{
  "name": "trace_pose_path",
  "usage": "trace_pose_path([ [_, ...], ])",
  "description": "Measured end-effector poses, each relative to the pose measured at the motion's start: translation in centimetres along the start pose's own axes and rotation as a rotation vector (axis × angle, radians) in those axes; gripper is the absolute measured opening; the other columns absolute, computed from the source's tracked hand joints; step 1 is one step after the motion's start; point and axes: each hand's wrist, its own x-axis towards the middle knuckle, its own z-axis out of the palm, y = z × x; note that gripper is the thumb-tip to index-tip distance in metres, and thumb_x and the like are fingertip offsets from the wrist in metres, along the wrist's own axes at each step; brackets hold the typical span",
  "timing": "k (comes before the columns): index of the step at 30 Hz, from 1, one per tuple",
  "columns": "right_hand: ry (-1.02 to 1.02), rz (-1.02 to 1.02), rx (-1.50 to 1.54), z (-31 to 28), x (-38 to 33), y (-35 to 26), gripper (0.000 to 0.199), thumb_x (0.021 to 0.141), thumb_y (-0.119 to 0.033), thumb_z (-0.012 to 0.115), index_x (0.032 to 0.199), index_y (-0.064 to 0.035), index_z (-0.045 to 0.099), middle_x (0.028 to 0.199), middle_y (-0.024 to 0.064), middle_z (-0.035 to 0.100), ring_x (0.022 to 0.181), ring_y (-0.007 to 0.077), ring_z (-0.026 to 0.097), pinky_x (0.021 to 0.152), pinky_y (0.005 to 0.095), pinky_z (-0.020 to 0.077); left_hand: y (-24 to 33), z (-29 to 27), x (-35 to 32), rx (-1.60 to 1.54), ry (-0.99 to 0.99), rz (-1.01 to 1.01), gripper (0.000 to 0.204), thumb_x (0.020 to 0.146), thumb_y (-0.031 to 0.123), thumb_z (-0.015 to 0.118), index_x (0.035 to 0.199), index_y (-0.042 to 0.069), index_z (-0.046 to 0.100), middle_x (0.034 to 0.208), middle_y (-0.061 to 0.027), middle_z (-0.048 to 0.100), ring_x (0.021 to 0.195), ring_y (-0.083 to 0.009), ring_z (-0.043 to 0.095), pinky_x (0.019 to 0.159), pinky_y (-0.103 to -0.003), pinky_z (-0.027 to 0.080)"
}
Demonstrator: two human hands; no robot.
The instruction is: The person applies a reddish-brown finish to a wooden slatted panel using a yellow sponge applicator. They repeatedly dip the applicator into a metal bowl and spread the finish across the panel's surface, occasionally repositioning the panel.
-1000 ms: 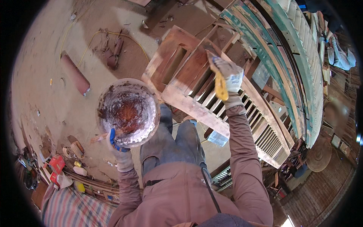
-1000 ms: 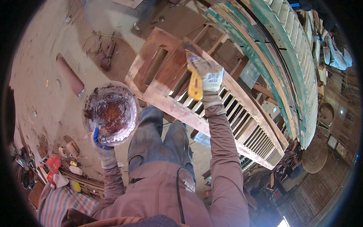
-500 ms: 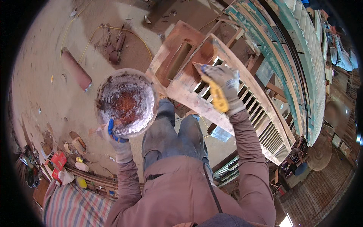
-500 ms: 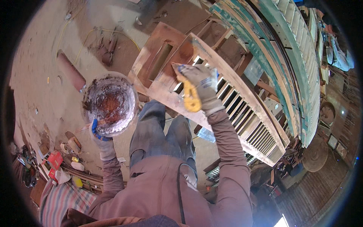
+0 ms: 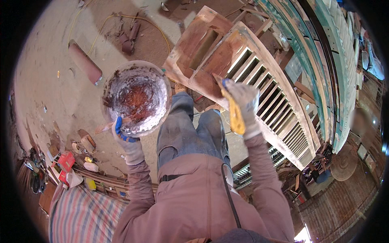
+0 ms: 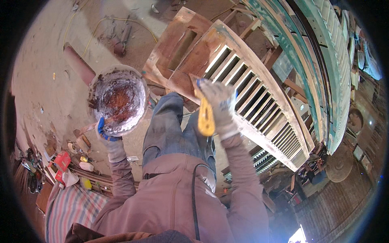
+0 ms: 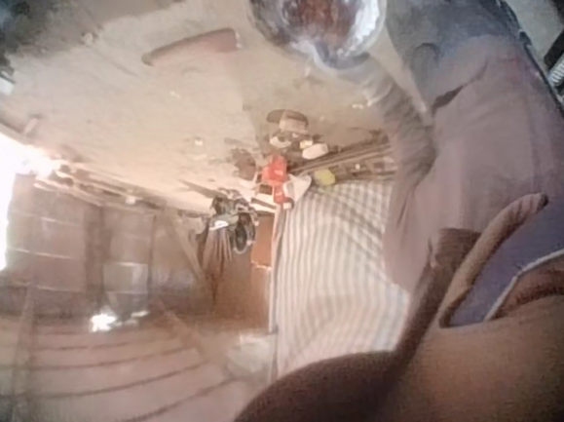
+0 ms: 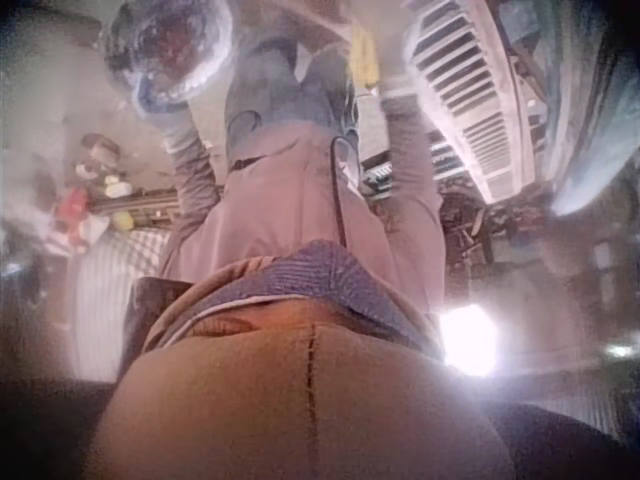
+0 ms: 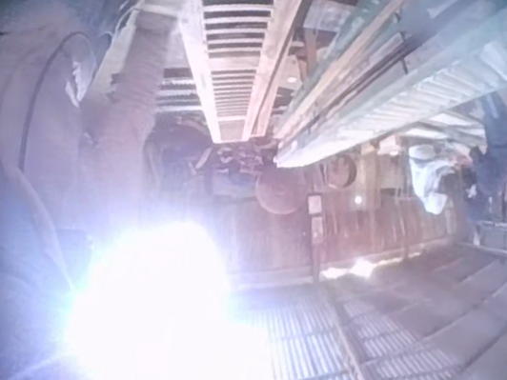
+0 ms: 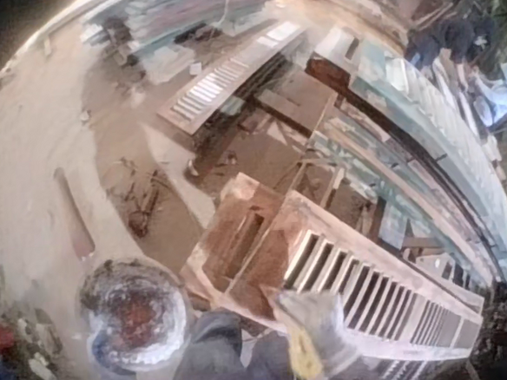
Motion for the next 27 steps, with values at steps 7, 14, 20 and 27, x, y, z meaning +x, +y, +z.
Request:
trace_pose_path([
  [7, 0.091, 0.277, -0.261, 3.3, -1.3, -7.2, 0.03, 0.083, -0.02, 0.064, 0.111, -0.0113, 0.067, 0.116, 0.0046, 0.067, 0.101, 0.022, 0.062, 0.083, 0.041, 0.0423, -1.0, -0.8, 0.6, -0.127, -0.018, -0.109, 0.042, 0.095, 0.019, 0.064, 0.13, -0.001, 0.051, 0.112, -0.0119, 0.06, 0.101, -0.0214, 0.061, 0.092, -0.036, 0.051],
  [14, 0.079, 0.248, -0.249, 4.4, -4.3, -8.6, 0.029, 0.081, -0.018, 0.064, 0.109, -0.0156, 0.067, 0.111, -0.0008, 0.066, 0.098, 0.0179, 0.061, 0.079, 0.0409, 0.043, -1.6, -1.5, 1.2, -0.017, -0.102, -0.046, 0.051, 0.091, 0.02, 0.071, 0.132, -0.003, 0.05, 0.115, -0.0114, 0.059, 0.107, -0.0217, 0.059, 0.094, -0.036, 0.05],
  [20, 0.231, 0.34, -0.341, 3.6, -4.2, -6.6, 0.038, 0.075, -0.022, 0.071, 0.112, -0.0149, 0.068, 0.109, -0.0026, 0.069, 0.094, 0.0161, 0.063, 0.081, 0.0392, 0.0429, -2.0, -1.3, 1.8, -0.023, -0.108, 0.049, 0.047, 0.092, 0.018, 0.071, 0.13, -0.002, 0.051, 0.12, -0.0124, 0.057, 0.11, -0.022, 0.058, 0.095, -0.037, 0.05],
  [27, 0.211, 0.324, -0.231, 3.5, -2.0, -6.4, 0.036, 0.078, -0.023, 0.069, 0.113, -0.0142, 0.068, 0.113, 0.0, 0.069, 0.095, 0.0181, 0.062, 0.082, 0.0396, 0.0437, -1.4, -0.6, 2.0, -0.063, -0.049, -0.008, 0.031, 0.1, 0.018, 0.056, 0.126, 0.002, 0.056, 0.11, -0.0112, 0.062, 0.099, -0.0233, 0.063, 0.088, -0.039, 0.055],
])
